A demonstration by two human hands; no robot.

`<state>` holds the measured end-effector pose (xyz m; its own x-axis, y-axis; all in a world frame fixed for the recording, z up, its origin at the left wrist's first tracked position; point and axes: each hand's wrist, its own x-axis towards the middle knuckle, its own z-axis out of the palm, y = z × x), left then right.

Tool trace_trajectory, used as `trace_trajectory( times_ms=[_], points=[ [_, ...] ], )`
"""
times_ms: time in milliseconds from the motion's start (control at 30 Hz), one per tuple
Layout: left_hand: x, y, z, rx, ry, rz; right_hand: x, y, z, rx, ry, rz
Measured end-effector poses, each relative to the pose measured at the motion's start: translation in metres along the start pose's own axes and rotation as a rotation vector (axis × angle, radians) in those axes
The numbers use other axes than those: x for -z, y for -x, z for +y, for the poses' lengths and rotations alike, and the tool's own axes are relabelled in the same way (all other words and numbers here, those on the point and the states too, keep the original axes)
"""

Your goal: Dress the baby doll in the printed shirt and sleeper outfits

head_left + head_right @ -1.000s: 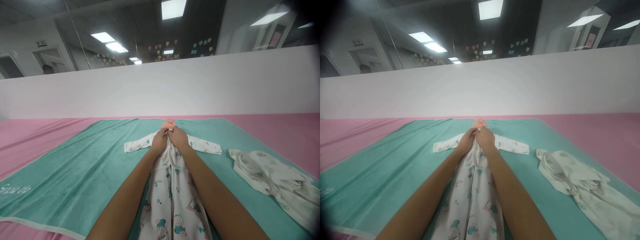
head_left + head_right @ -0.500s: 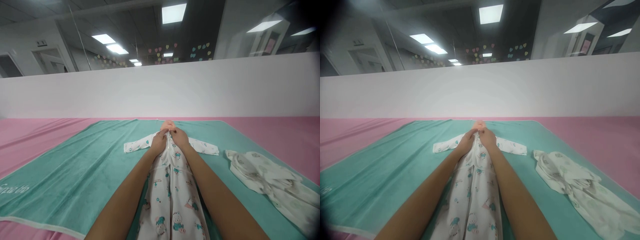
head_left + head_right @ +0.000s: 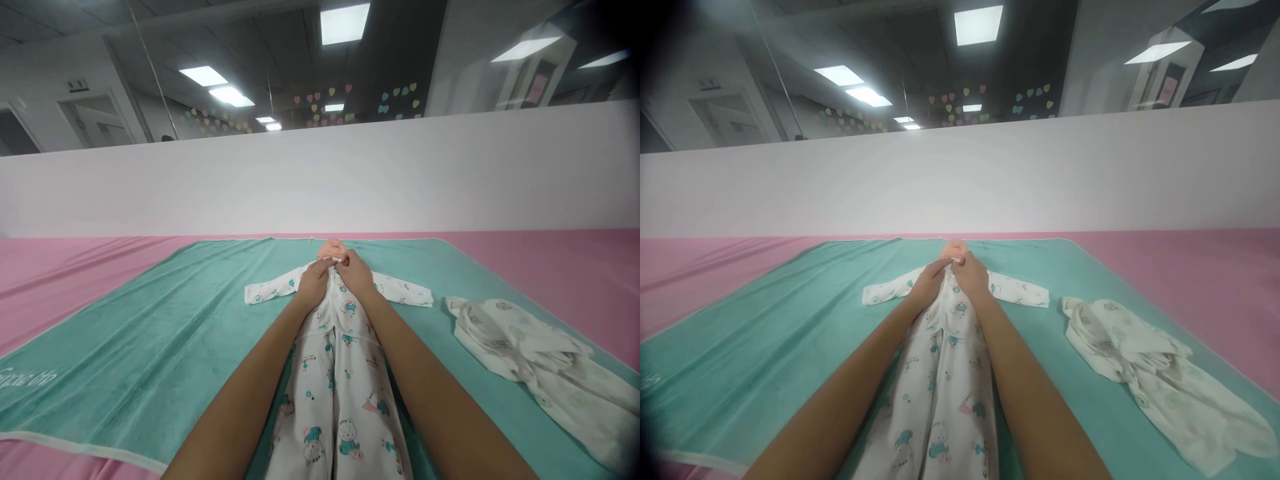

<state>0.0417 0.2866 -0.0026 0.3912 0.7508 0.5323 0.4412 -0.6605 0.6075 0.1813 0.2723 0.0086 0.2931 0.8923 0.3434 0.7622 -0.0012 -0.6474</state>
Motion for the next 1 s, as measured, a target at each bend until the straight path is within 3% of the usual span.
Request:
trace_trajectory(
  times_ms=[167,433,567,767,1000],
  points=[
    [0.000,0.017,-0.006,0.000,-0.007,0.031,0.007,0.015,-0.004,0.166,0.012,-0.047],
    [0.012,0.059,-0.001,0.018,0.045,-0.055,0.023,0.062,-0.007,0.347,0.022,-0.080],
    [0.014,0.059,0.001,0.010,0.029,-0.080,0.026,0.077,-0.011,0.369,0.061,-0.085],
    [0.016,0.056,0.000,0.001,0.037,-0.070,0.023,0.089,-0.018,0.423,0.227,0.054],
    [0.019,0.062,0.000,0.050,0.192,-0.014,0.017,0.114,-0.019,0.499,0.379,-0.045]
  ],
)
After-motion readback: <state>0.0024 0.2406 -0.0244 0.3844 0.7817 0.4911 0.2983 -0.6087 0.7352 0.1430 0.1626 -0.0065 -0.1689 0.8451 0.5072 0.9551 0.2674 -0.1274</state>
